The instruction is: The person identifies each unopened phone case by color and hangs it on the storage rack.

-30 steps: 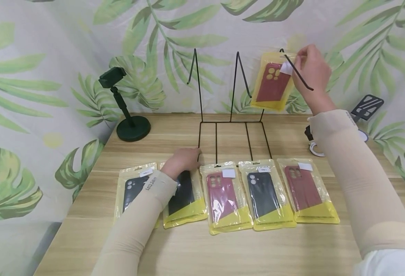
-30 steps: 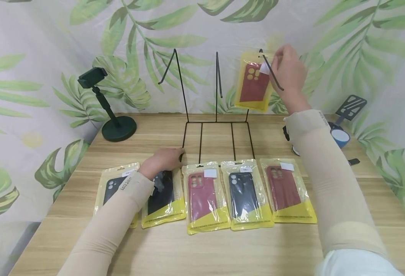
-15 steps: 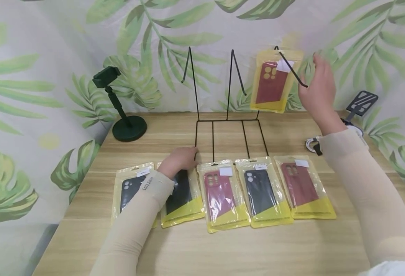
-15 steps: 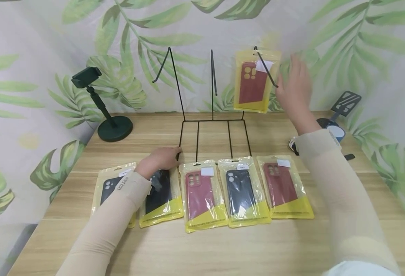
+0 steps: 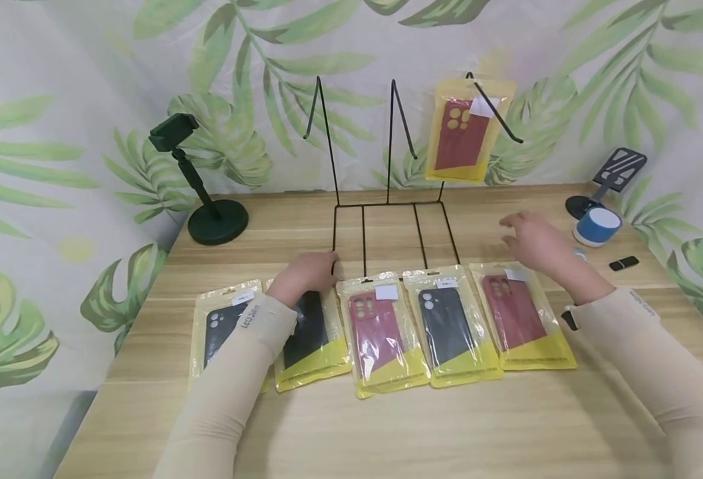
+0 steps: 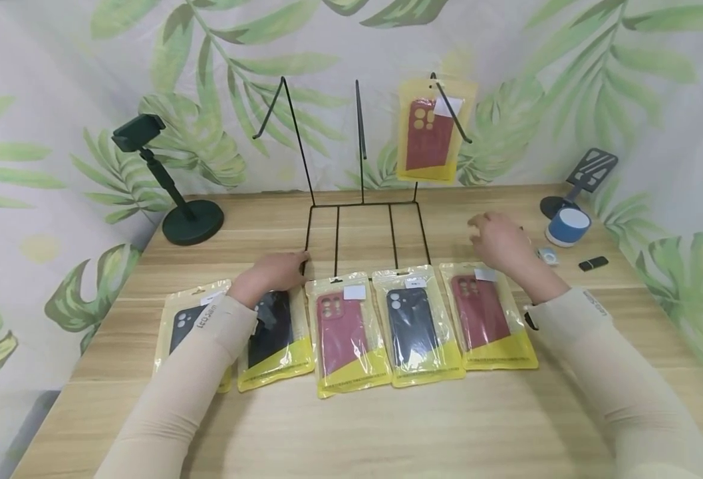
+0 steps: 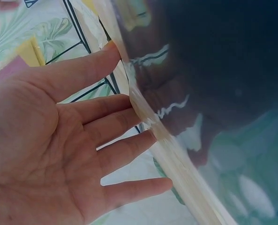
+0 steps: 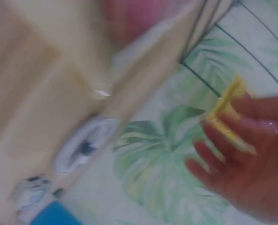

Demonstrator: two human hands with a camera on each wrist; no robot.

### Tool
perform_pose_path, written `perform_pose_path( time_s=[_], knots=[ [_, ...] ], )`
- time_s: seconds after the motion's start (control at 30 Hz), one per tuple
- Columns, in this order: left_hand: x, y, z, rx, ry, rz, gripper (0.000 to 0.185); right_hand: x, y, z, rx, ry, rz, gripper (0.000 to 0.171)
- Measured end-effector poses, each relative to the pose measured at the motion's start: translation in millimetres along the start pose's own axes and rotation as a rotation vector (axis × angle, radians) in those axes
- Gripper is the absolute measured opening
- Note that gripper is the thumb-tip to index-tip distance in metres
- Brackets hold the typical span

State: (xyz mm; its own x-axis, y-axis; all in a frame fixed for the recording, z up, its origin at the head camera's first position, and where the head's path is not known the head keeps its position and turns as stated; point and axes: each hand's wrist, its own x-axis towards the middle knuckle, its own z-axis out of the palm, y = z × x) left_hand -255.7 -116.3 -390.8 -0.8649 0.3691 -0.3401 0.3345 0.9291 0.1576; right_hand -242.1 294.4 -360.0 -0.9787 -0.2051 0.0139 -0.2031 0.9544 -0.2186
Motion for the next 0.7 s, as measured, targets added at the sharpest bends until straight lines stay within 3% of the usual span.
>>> perform_pose_path(
  time_s=[0.1,0.2,0.47,0.7],
  knots=[
    [0.6,-1.7,-0.8,0.007,0.003,-0.001,0.053,-1,9,8,-0.027,-0.159,-0.051,0.033],
    [1.2,-2.7,-0.9,0.012,0.005,0.0,0.049,-1,19,14,-0.04,-0.229,-0.063,0.027],
    [1.0,-1.6,0.2,0.01,-0.01,-0.003,0.055,1,34,25,0.025,-0.278,0.015,0.023],
    [-0.1,0.1,-0.1,0.012,0.007,0.003,0.051,1,41,29,0.016,-0.256,0.002,0.009]
  ],
)
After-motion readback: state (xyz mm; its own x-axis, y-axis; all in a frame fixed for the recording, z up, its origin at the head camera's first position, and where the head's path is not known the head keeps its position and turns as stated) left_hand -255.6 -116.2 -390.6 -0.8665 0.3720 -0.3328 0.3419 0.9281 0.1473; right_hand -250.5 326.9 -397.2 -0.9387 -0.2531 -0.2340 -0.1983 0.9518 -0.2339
